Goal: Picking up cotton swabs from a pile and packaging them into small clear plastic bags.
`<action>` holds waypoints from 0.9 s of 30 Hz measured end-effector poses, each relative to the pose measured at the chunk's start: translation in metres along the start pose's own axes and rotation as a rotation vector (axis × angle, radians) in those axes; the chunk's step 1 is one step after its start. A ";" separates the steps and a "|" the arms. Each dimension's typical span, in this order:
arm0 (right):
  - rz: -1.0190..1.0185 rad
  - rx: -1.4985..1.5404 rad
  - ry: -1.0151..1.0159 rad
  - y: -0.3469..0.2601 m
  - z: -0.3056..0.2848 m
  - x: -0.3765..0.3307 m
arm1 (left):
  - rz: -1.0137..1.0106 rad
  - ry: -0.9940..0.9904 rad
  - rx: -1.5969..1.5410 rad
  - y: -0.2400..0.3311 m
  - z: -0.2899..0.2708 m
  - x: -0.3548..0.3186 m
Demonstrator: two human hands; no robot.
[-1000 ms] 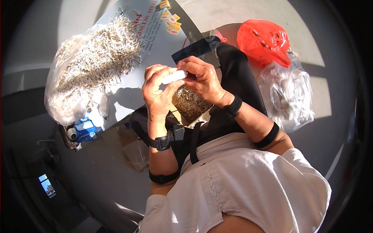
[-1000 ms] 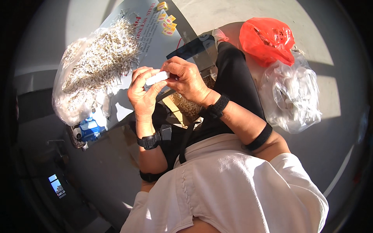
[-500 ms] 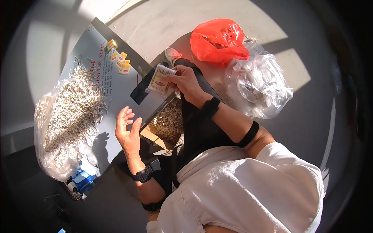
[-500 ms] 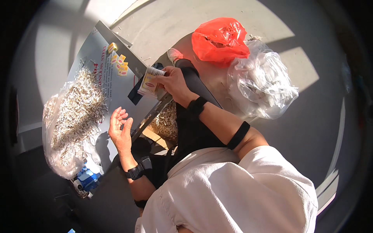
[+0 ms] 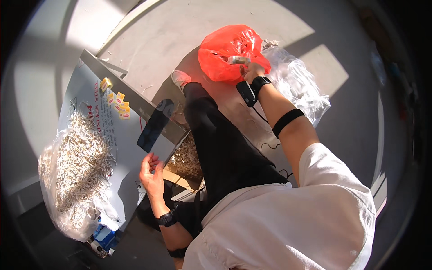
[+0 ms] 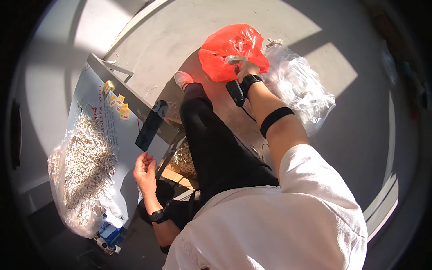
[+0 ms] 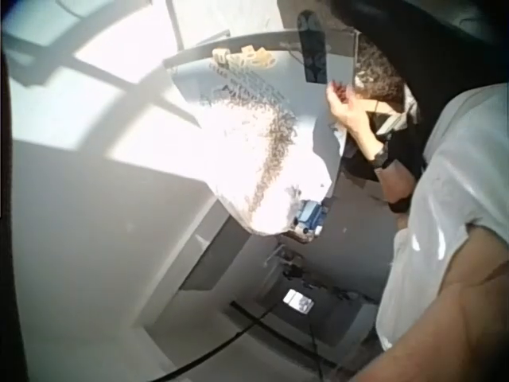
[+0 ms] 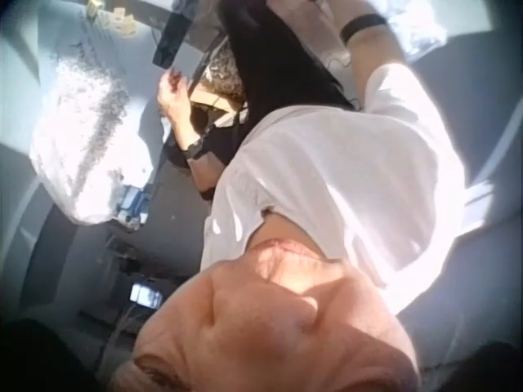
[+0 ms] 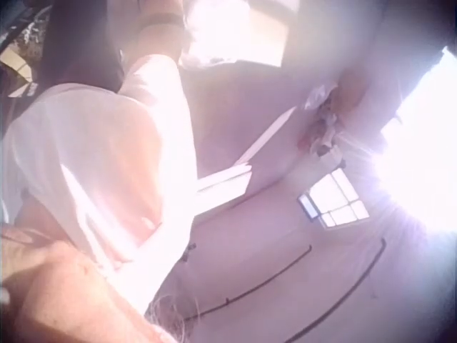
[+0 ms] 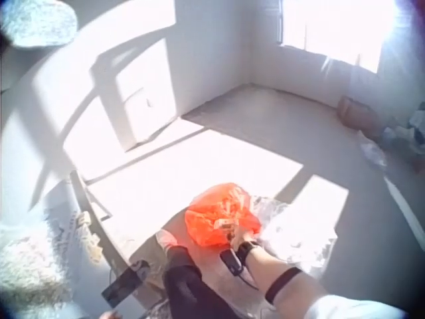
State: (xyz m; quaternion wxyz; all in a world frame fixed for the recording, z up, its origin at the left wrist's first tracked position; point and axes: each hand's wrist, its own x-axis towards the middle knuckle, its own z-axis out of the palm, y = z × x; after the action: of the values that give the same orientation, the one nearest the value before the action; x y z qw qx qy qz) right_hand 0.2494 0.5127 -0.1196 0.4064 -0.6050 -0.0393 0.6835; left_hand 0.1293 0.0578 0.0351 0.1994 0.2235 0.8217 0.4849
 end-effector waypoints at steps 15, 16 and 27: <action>-0.107 -0.652 -0.644 0.043 -0.014 -0.148 | 0.059 0.076 0.015 -0.014 -0.025 -0.011; -0.186 -0.681 -0.739 0.046 -0.011 -0.160 | 0.061 0.118 -0.012 -0.014 -0.031 -0.014; -0.008 -1.149 -1.284 0.172 -0.027 -0.278 | -0.075 0.708 -0.128 -0.143 -0.220 -0.100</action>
State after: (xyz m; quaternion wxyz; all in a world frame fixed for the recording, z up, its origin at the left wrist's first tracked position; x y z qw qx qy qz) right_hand 0.1682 0.2182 0.0007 -0.0612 -0.2132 -0.6035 0.7659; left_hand 0.0666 -0.2159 0.0187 -0.0663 -0.0013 0.8155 0.5750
